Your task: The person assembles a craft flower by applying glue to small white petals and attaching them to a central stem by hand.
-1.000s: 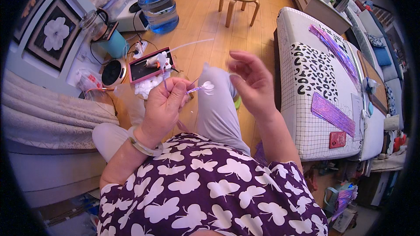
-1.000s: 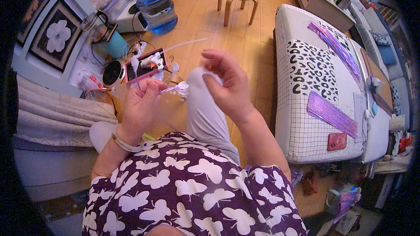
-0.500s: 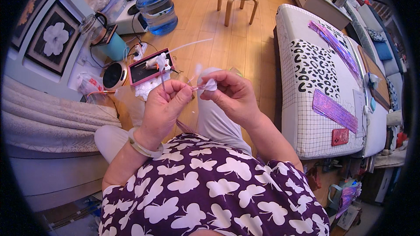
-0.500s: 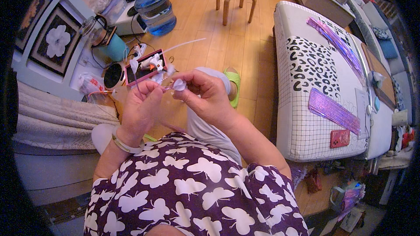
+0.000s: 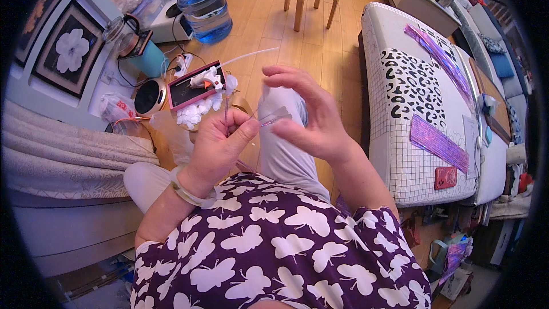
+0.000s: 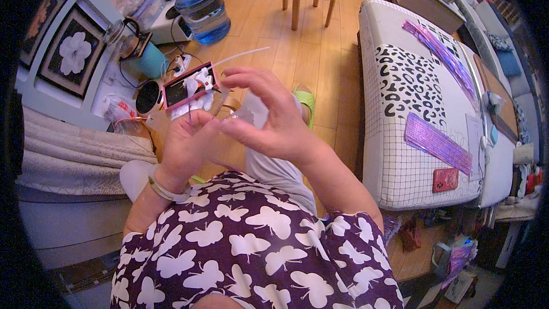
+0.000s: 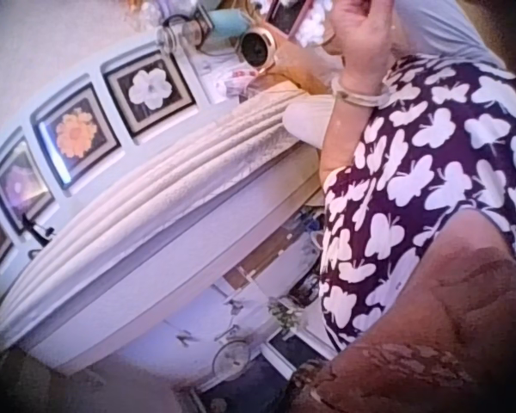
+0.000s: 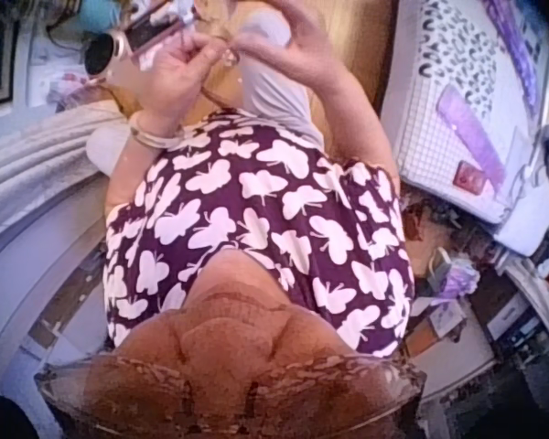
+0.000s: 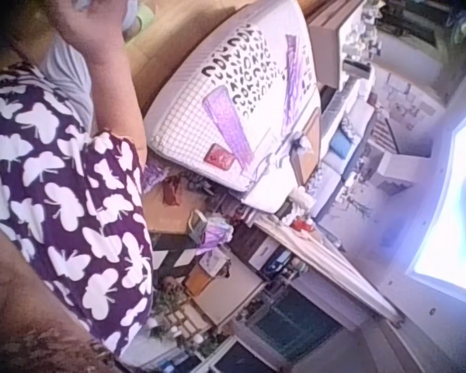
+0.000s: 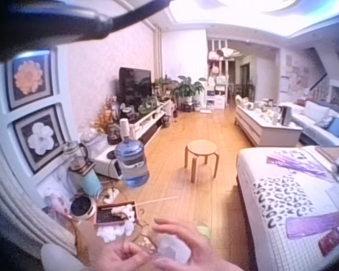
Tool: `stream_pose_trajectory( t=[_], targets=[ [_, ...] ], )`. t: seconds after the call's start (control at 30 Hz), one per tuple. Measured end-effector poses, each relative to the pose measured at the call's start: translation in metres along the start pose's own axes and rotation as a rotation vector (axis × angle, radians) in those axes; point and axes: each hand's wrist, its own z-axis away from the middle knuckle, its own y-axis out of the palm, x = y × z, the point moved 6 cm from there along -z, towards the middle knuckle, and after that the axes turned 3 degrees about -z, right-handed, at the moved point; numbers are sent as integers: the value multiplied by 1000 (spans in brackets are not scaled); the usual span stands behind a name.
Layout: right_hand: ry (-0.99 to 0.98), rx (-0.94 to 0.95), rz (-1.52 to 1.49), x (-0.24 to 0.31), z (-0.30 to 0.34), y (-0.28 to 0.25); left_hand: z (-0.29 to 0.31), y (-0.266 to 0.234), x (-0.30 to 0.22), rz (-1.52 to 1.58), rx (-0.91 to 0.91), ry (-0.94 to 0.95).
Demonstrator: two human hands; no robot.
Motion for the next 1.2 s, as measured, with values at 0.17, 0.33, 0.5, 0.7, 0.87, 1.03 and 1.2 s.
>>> stream_pose_trajectory(
  t=[0.17, 0.33, 0.5, 0.7, 0.87, 1.03, 1.2],
  targets=[
    [-128, 80, 332, 9, -13, 17, -1, 13, -4, -37, -20, 60],
    [-166, 116, 180, 4, -18, 14, -2, 15, -3, -198, -9, 176],
    [44, -403, 249, -27, -6, -51, 2, 6, -1, -114, -12, 4],
    [297, -369, 269, -57, 36, -70, -2, 3, 5, -55, -48, 41],
    [311, -262, 18, -48, 48, -41, -3, 5, 4, -46, -55, 19],
    [435, -93, -617, -42, 47, -10, -3, 9, 0, -124, -50, 70],
    [547, -32, -674, -37, 40, 14, -2, 13, -1, -77, -35, 75]
  ],
)
